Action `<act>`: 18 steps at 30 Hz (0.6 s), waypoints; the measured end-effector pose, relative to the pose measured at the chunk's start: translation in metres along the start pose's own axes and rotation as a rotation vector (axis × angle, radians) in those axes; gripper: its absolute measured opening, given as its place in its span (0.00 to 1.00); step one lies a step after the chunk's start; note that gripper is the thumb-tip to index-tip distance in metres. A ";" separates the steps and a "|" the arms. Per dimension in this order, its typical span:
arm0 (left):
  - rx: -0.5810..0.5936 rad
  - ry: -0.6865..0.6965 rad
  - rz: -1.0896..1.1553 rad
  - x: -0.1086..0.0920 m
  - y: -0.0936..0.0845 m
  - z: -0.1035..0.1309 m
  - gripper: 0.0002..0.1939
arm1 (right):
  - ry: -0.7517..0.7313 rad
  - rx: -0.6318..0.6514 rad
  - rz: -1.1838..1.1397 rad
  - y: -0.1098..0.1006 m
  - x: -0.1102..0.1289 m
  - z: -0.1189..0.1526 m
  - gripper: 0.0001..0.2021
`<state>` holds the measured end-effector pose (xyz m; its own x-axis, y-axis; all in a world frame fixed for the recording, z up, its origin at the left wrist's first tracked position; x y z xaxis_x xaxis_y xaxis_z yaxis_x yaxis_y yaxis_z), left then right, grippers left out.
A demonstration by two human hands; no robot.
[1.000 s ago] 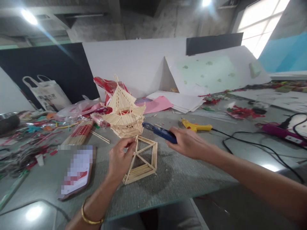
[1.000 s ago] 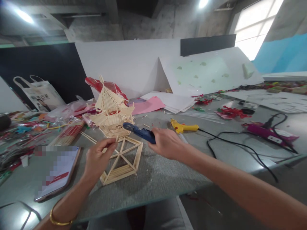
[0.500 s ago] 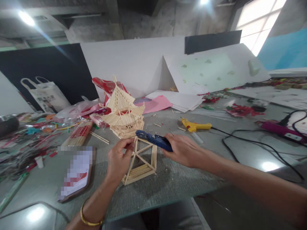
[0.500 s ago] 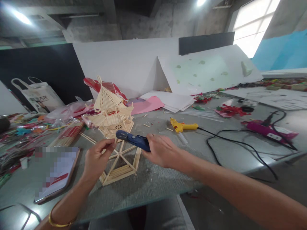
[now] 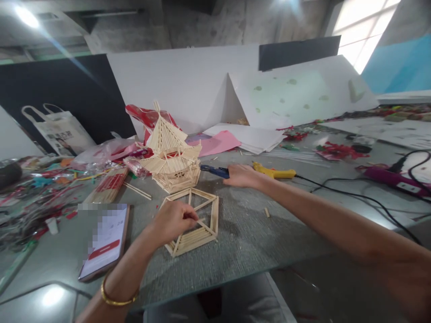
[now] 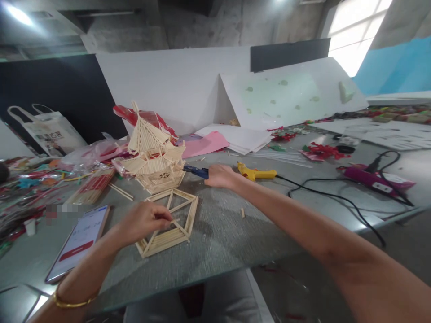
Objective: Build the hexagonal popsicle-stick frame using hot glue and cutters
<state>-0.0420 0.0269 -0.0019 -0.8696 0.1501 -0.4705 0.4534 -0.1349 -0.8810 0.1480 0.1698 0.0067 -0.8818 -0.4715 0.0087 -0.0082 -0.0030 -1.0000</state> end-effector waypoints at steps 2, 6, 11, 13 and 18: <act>0.041 0.010 -0.013 0.000 0.004 -0.001 0.10 | 0.010 0.003 -0.001 0.004 -0.001 -0.008 0.20; 0.083 0.016 0.000 0.002 0.006 -0.001 0.11 | 0.009 -0.012 0.010 0.010 0.001 -0.016 0.21; 0.096 0.018 -0.041 0.003 0.003 0.000 0.12 | -0.020 -0.027 0.025 0.015 0.004 -0.016 0.21; 0.104 0.016 -0.060 0.003 0.004 0.001 0.12 | -0.027 -0.037 0.033 0.017 0.005 -0.016 0.21; 0.116 0.005 -0.078 0.002 0.004 0.002 0.12 | -0.023 -0.066 0.052 0.021 0.004 -0.017 0.23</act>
<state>-0.0422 0.0248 -0.0064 -0.9000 0.1695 -0.4017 0.3590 -0.2347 -0.9034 0.1368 0.1828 -0.0147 -0.8707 -0.4898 -0.0436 0.0050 0.0799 -0.9968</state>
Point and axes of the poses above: each hand's wrist, its own z-axis away from the middle knuckle, its own y-axis out of the palm, x = y × z, the point moved 3 cm from there along -z, towards the middle knuckle, and after that the axes turned 2 degrees about -y, right-handed, at the moved point
